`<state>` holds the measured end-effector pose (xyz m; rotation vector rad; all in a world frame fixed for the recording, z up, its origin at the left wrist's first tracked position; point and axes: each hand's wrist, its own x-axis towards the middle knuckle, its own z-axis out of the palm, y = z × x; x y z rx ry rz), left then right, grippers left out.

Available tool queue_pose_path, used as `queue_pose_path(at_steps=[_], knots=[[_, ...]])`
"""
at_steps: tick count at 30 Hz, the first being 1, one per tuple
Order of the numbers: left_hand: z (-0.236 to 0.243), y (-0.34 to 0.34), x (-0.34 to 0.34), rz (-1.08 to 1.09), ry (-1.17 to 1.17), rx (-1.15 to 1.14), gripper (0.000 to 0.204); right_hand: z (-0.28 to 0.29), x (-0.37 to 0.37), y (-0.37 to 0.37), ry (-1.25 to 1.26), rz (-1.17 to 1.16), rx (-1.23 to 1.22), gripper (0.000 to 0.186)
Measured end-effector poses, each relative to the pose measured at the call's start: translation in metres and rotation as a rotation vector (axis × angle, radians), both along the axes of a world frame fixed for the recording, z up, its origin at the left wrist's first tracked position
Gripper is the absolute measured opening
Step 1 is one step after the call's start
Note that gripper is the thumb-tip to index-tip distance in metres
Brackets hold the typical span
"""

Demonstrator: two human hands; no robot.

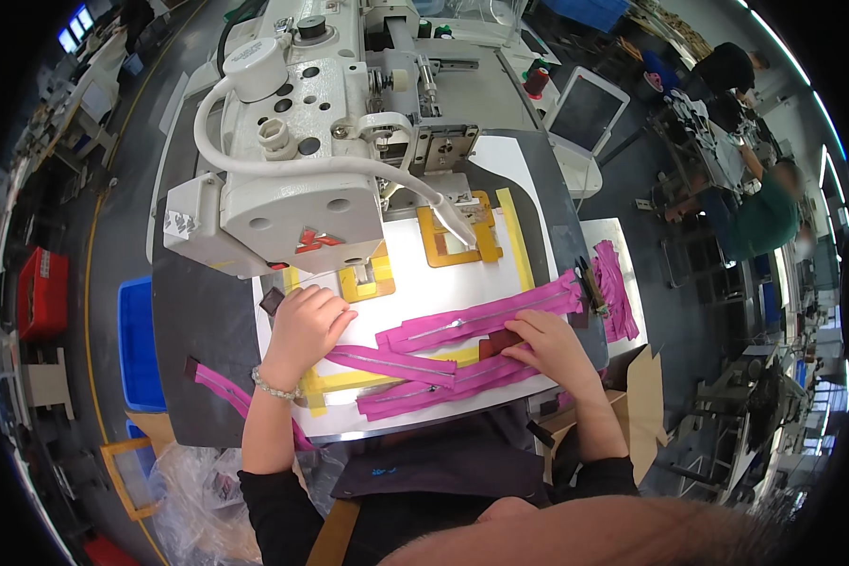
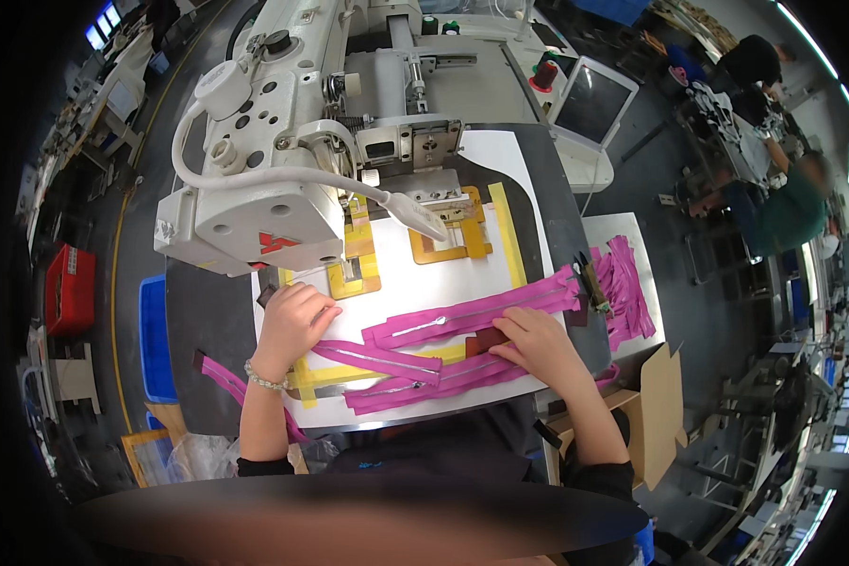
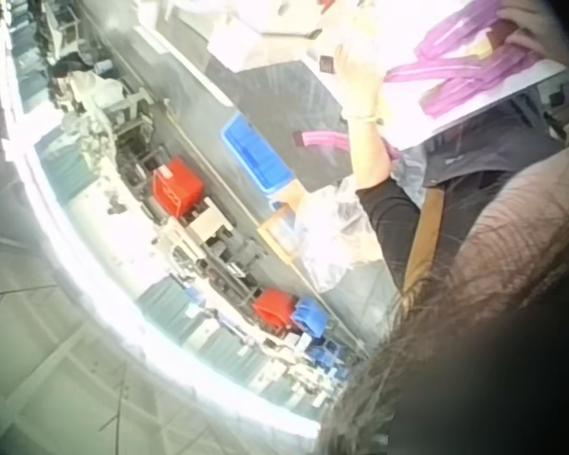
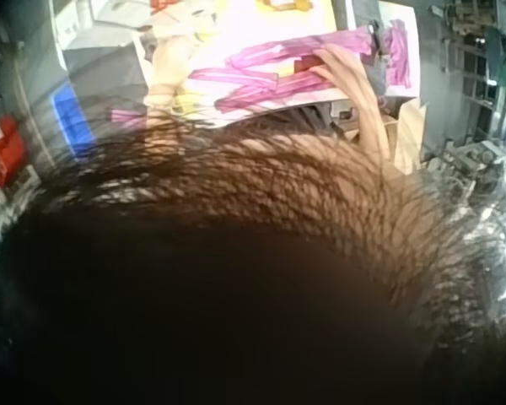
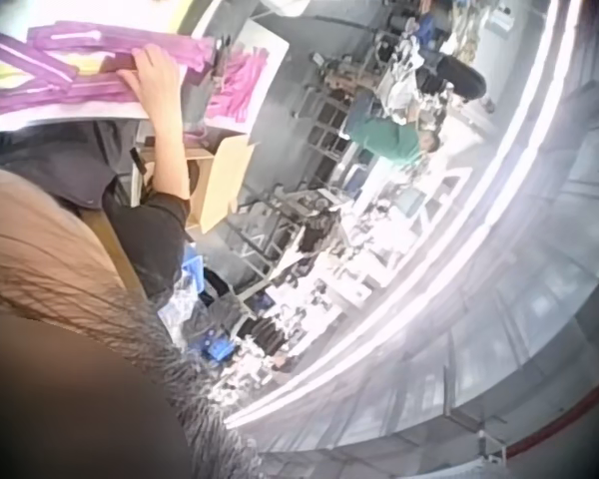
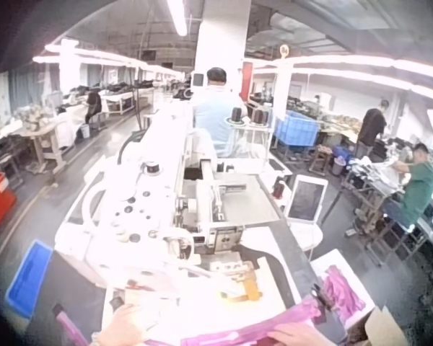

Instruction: Using an industrial sewing machine to sew zippers onto fabric panels.

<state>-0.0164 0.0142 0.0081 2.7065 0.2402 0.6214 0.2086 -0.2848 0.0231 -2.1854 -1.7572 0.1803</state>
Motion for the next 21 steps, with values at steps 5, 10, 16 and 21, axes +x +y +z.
queue_pose_path(at_steps=[5, 10, 16, 21], knots=[[0.0, -0.002, 0.003, -0.05, -0.011, -0.001, 0.013, 0.002, 0.005, 0.004, -0.05, 0.098, -0.06, 0.036], [0.001, -0.002, 0.007, -0.076, -0.038, -0.007, 0.012, 0.002, 0.013, 0.009, -0.109, 0.193, -0.052, 0.029], [-0.001, 0.005, 0.001, -0.043, -0.056, -0.013, 0.012, -0.001, 0.016, 0.012, -0.127, 0.266, -0.04, 0.028], [0.035, 0.016, -0.036, 0.079, -0.038, 0.082, 0.011, 0.001, 0.009, 0.016, -0.139, 0.232, -0.008, 0.025]])
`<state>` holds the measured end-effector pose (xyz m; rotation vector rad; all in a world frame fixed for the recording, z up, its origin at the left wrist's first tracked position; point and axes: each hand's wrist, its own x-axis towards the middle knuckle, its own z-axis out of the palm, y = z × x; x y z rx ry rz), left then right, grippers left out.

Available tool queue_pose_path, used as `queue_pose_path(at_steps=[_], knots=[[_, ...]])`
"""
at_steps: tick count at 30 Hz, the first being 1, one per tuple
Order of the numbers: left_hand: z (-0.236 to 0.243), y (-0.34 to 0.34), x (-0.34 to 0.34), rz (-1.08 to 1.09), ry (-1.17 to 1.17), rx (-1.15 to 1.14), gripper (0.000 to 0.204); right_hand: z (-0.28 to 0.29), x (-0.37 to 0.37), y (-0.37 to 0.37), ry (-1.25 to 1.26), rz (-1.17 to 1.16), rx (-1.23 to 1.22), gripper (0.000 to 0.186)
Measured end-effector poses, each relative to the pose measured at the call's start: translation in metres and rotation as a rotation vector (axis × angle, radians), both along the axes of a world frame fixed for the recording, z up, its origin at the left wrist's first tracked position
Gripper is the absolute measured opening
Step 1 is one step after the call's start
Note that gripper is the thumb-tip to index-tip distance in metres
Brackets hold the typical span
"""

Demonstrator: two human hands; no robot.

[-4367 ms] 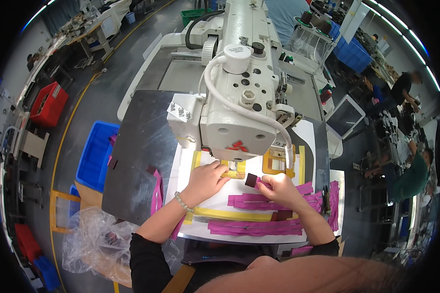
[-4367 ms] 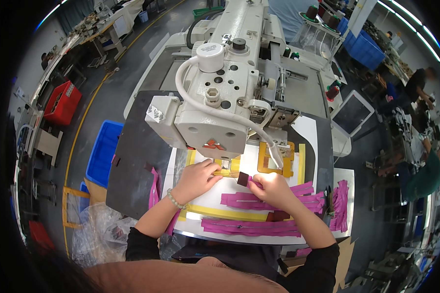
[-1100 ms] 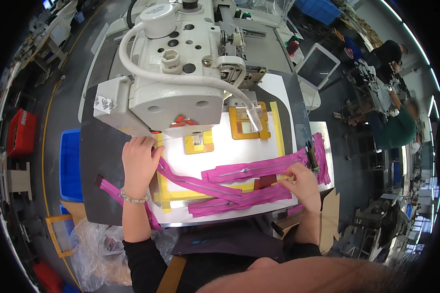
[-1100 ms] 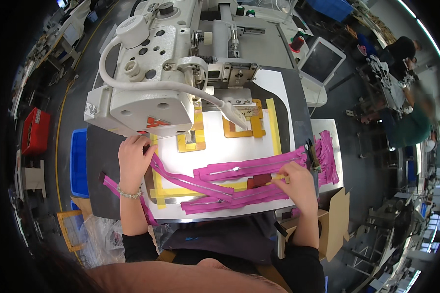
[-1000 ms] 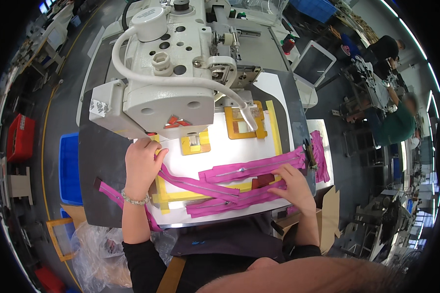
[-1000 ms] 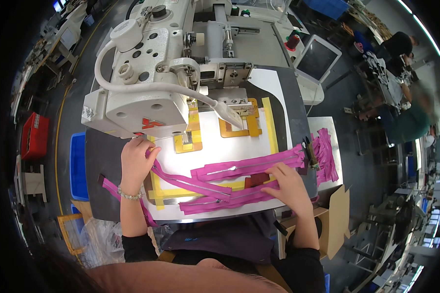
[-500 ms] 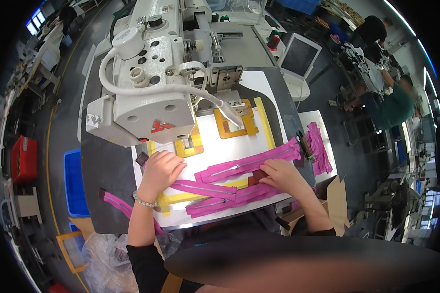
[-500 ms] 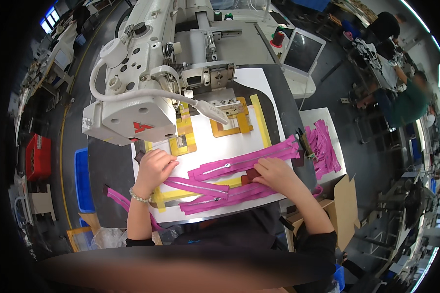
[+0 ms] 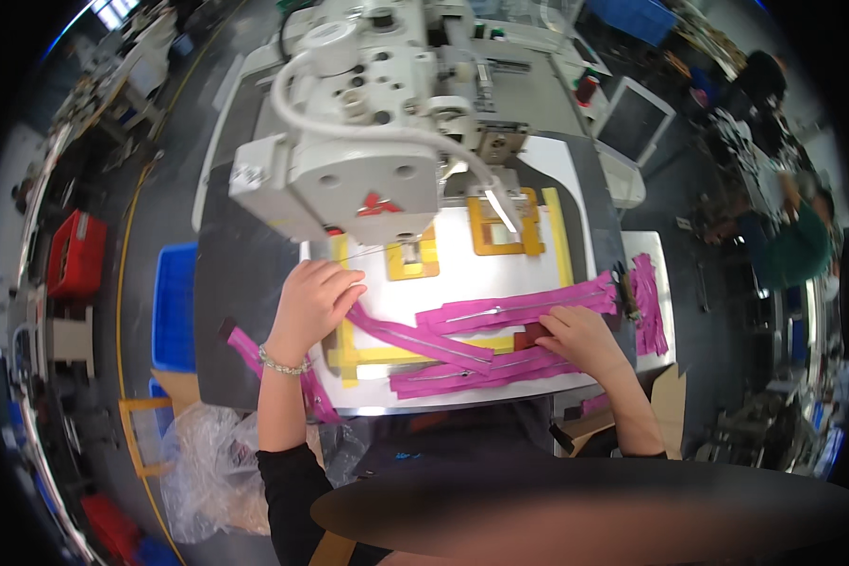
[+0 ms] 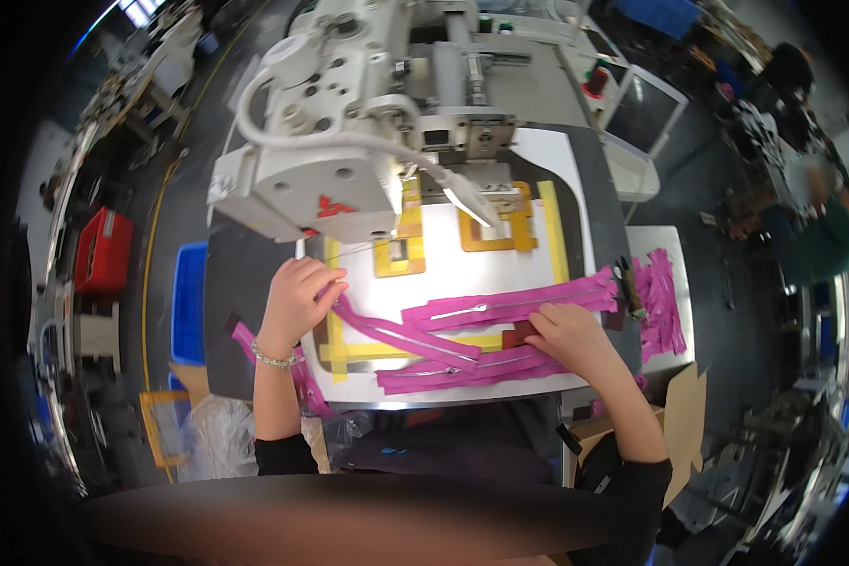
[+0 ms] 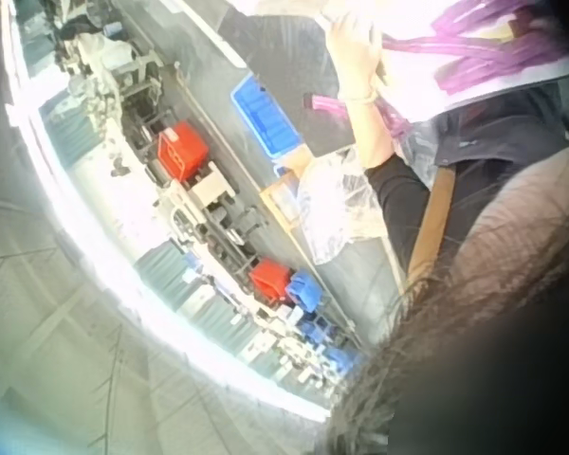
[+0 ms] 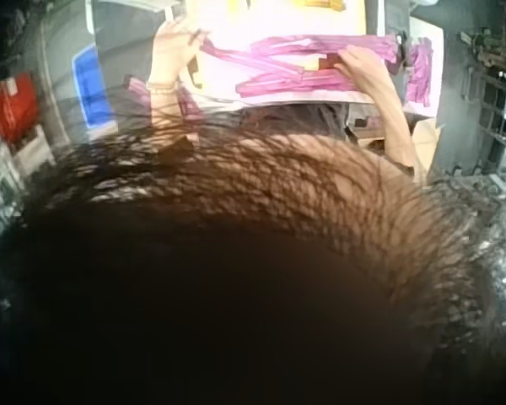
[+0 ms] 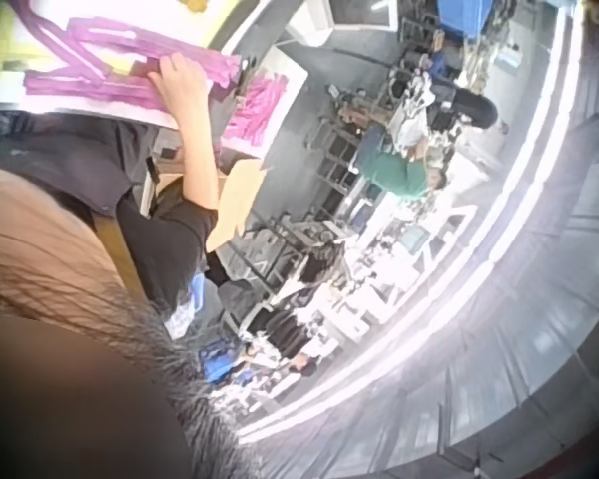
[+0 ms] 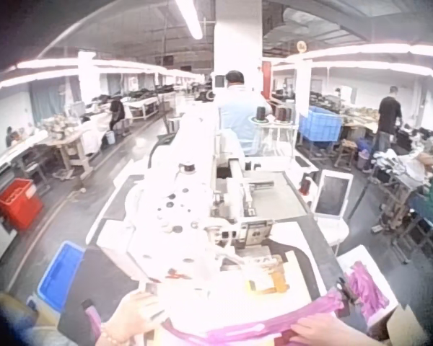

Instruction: Using an industrial sewing machine to sew zippers onto fabric panels.

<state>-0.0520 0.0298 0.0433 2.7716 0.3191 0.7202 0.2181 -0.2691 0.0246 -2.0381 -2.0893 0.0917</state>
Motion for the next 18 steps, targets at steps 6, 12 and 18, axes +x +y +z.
queue_pose_path(at_steps=[6, 12, 18], knots=[[0.019, 0.009, -0.167, 0.727, -0.169, -0.013, 0.007, 0.006, -0.01, -0.018, 0.055, -0.208, 0.123, 0.027], [-0.034, -0.057, -0.426, 1.375, 0.613, -0.916, 0.013, -0.006, 0.0, -0.017, 0.076, -0.164, 0.147, 0.023], [-0.107, -0.139, -0.473, 1.273, 0.843, -1.657, 0.042, 0.005, -0.01, 0.011, 0.023, -0.08, 0.169, 0.021]])
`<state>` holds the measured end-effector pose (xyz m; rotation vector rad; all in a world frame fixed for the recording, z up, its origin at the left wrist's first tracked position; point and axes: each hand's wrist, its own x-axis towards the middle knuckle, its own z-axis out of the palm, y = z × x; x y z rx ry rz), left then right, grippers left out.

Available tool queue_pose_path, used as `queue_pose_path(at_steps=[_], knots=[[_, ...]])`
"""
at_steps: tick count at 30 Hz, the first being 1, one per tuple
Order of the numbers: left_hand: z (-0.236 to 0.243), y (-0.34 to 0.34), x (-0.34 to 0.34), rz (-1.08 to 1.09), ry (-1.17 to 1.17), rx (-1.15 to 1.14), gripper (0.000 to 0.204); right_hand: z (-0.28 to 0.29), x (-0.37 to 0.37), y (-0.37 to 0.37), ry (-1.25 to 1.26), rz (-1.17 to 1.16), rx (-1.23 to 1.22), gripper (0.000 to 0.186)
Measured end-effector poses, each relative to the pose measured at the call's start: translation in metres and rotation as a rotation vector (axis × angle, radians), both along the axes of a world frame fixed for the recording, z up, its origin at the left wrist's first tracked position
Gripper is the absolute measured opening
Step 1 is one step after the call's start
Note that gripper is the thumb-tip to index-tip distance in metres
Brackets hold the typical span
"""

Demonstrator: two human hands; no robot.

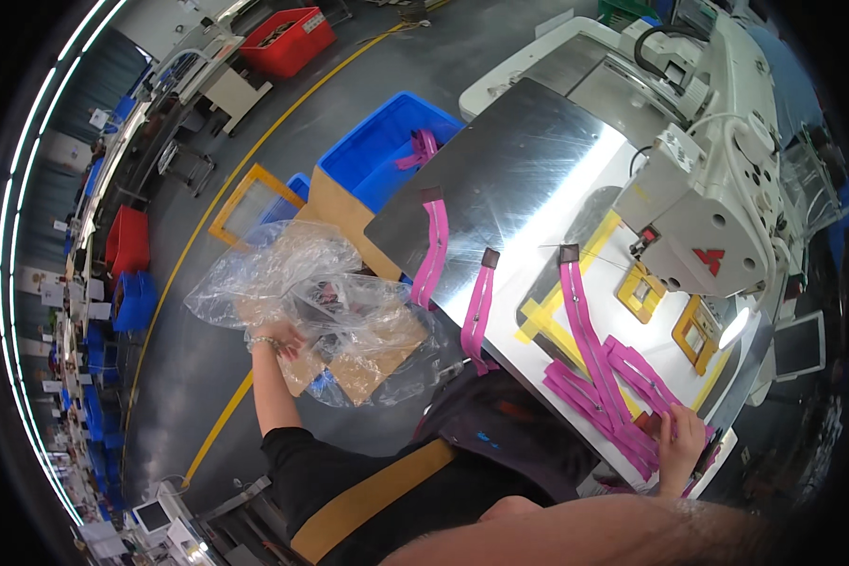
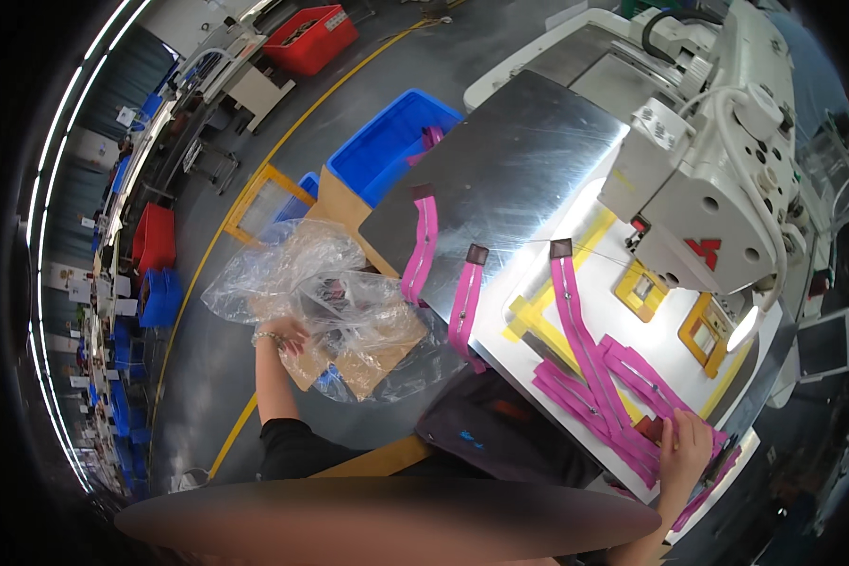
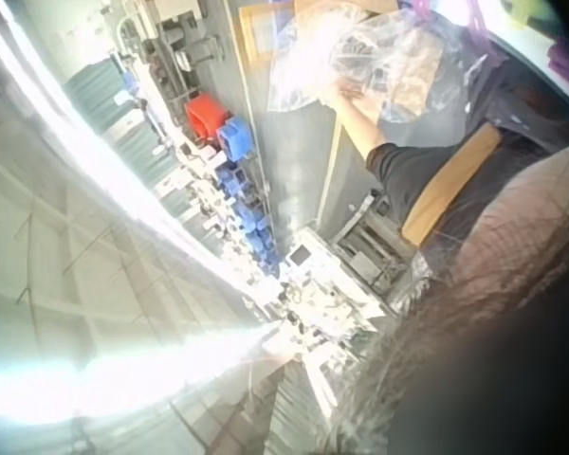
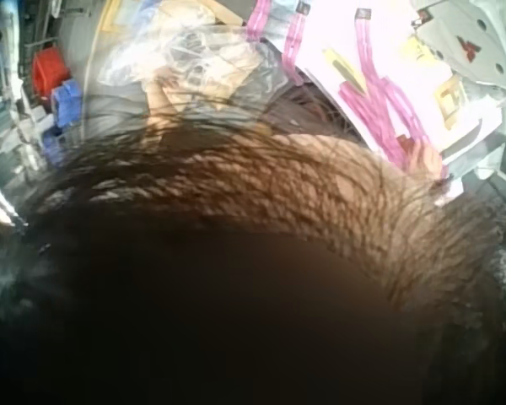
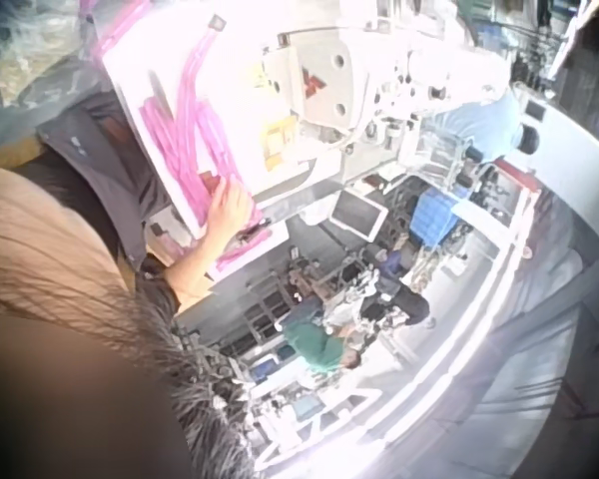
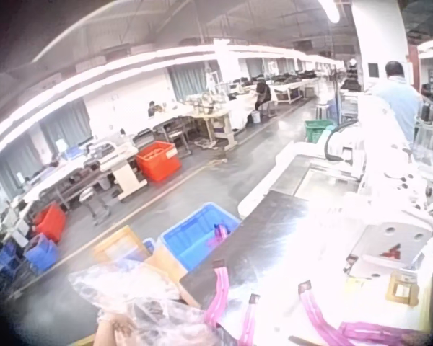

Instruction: Using an industrial sewing machine to sew zippers onto fabric panels.

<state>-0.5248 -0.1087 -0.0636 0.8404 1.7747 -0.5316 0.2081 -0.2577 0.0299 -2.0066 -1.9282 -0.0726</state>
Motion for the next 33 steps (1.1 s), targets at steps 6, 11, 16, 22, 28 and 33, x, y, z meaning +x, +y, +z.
queue_pose_path(at_steps=[6, 11, 16, 22, 28, 33], knots=[[-0.074, 0.009, 0.036, 0.002, 0.139, 1.339, 0.069, 0.012, -0.015, 0.023, -0.015, 0.091, -0.039, 0.021], [-0.133, 0.022, 0.012, -0.054, 0.468, 1.489, 0.048, 0.016, -0.019, 0.023, -0.022, 0.079, -0.06, 0.021], [-0.174, 0.017, 0.01, -0.181, 0.252, 1.163, 0.019, 0.012, -0.019, 0.016, -0.008, 0.062, -0.072, 0.021], [-0.171, 0.031, 0.068, -0.184, 0.204, 1.135, 0.029, 0.011, -0.018, 0.006, -0.016, 0.014, -0.079, 0.02], [-0.176, 0.033, 0.072, -0.284, 0.03, 0.943, 0.028, 0.009, -0.018, 0.009, 0.015, 0.022, -0.079, 0.02], [-0.194, 0.049, 0.087, -0.406, 0.322, 0.79, 0.034, 0.006, -0.018, 0.0, 0.001, -0.013, -0.083, 0.022]])
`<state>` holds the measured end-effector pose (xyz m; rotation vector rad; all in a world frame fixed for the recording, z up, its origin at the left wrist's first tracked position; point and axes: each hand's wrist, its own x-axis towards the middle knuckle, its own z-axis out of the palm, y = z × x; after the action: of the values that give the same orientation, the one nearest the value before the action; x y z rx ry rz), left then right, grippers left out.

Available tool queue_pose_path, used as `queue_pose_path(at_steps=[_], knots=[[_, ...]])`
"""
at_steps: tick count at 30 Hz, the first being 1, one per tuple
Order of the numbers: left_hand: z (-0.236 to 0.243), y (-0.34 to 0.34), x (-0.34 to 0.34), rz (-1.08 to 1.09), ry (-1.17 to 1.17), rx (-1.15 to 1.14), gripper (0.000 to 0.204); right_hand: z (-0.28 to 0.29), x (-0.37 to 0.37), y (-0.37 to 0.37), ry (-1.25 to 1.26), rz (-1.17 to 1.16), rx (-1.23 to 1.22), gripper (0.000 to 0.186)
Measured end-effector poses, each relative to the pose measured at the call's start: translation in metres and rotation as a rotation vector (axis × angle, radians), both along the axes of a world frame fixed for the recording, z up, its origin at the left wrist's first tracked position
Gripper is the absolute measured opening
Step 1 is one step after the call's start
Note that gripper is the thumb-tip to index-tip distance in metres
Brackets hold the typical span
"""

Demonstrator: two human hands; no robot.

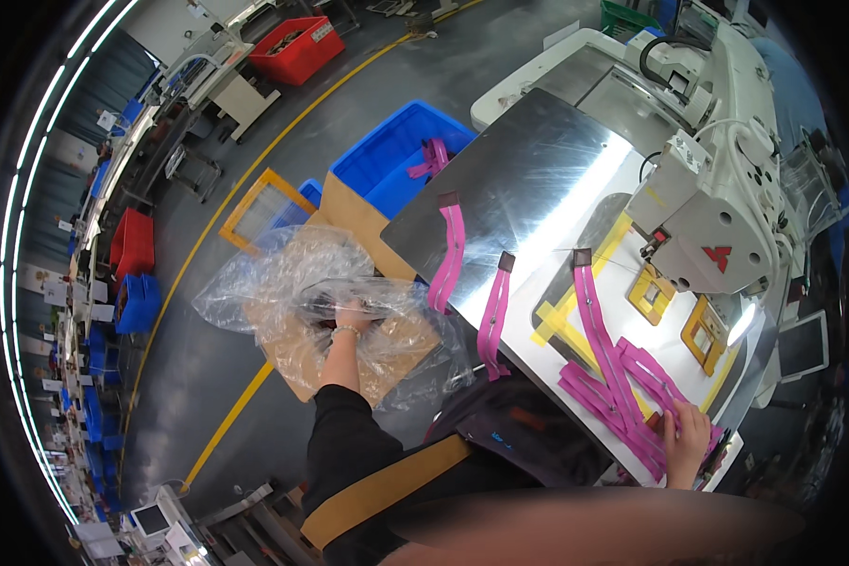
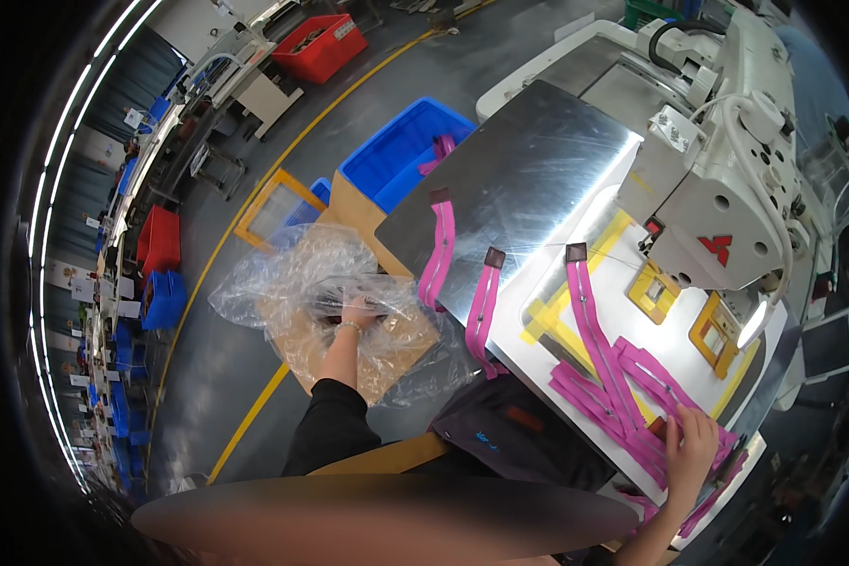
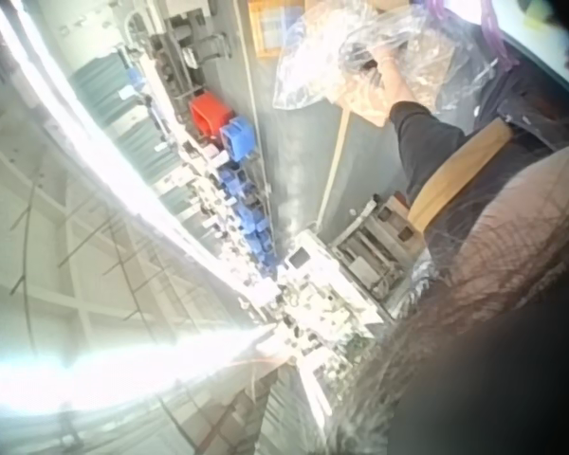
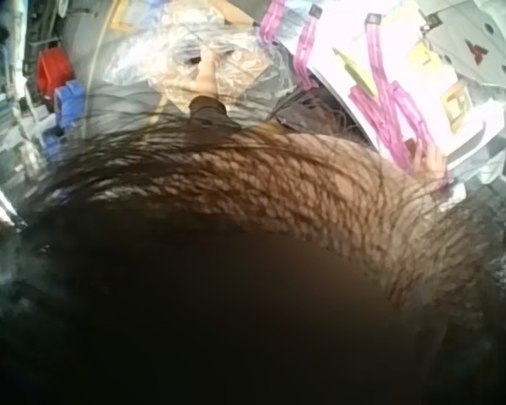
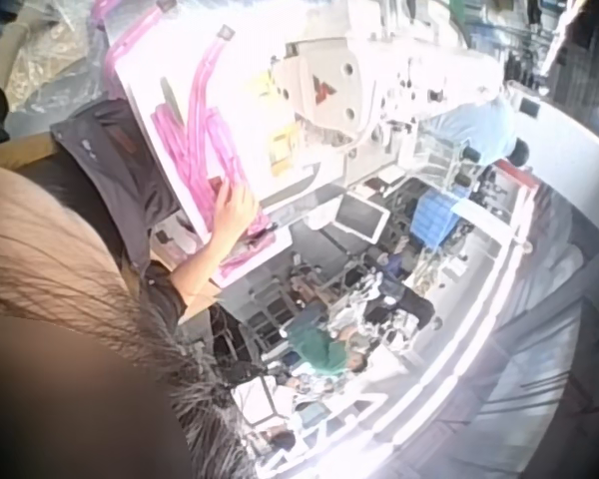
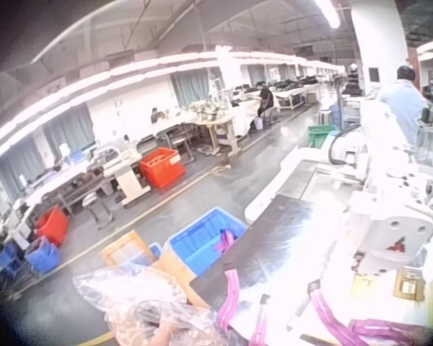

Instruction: Using an industrial sewing machine to sew zippers onto fabric panels.

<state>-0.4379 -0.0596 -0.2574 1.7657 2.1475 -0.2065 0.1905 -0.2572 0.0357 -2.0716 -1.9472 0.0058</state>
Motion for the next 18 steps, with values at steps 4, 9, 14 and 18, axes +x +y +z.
queue_pose_path(at_steps=[4, 9, 14, 18], knots=[[-0.073, 0.005, -0.077, 0.039, 0.073, 0.043, 0.042, -0.001, 0.005, 0.004, 0.036, 0.039, 0.039, 0.024], [-0.061, 0.004, -0.052, 0.13, -0.035, -0.052, 0.046, 0.001, -0.004, 0.0, 0.024, 0.002, 0.016, 0.024], [0.045, -0.023, -0.033, -0.098, 0.217, 0.137, 0.031, 0.009, -0.004, -0.005, -0.014, -0.002, 0.035, 0.024], [0.185, -0.014, 0.029, -0.026, -0.544, -0.535, 0.019, 0.02, -0.021, -0.01, 0.105, -0.039, 0.048, 0.025]])
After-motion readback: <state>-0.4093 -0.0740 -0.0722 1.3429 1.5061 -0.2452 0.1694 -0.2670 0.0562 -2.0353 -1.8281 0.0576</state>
